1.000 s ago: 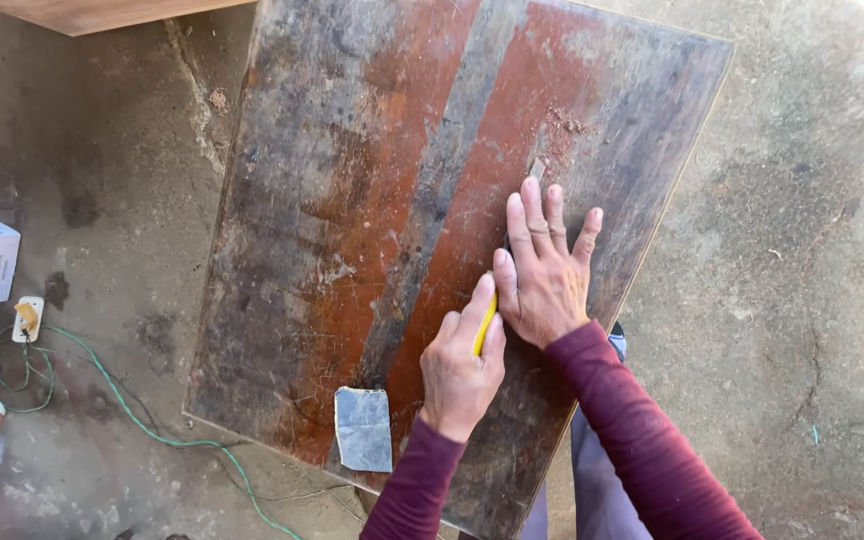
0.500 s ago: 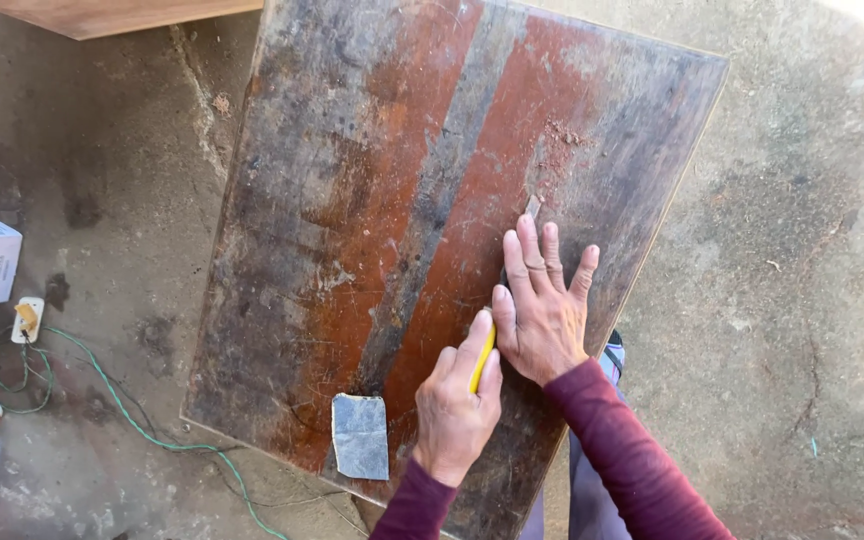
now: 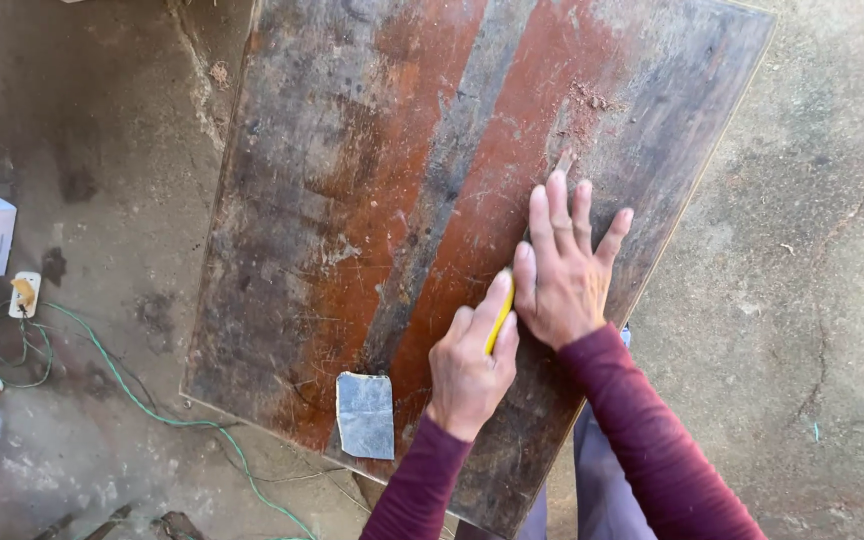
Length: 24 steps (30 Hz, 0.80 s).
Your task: Scraping and sanding a wooden panel to remove old finish in a workshop.
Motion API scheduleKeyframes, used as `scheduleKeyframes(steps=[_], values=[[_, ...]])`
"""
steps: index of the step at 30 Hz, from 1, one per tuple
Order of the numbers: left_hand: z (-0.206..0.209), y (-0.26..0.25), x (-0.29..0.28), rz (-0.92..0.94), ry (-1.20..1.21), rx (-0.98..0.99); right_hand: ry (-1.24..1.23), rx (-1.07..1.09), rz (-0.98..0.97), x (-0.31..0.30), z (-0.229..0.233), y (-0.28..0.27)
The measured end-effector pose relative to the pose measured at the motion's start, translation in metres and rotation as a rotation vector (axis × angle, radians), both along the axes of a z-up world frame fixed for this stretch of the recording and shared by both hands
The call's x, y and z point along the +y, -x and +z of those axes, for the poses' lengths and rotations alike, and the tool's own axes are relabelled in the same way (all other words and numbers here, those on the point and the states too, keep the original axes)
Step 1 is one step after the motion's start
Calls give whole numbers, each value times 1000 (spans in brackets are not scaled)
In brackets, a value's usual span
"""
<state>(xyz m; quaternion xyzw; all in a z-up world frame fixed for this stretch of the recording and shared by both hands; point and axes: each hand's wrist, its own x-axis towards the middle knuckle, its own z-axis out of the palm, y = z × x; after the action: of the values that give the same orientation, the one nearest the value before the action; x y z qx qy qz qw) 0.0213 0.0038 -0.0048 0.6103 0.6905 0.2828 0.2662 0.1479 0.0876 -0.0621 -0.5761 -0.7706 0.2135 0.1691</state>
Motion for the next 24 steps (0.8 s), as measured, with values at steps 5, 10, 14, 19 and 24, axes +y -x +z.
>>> scheduleKeyframes(steps=[5, 10, 14, 19, 24], values=[[8, -6, -4, -10, -21, 26, -17, 37, 12, -10, 9, -5], [5, -8, 3, -4, 13, 47, -8, 19, -27, 7, 8, -5], [11, -11, 1, -25, -18, 32, -28, 60, -2, -6, 10, -10], [8, -13, -1, -6, 33, 34, -21, 63, -19, -1, 4, -9], [13, -16, -7, -5, 69, 41, -14, 70, -7, -16, 7, -12]])
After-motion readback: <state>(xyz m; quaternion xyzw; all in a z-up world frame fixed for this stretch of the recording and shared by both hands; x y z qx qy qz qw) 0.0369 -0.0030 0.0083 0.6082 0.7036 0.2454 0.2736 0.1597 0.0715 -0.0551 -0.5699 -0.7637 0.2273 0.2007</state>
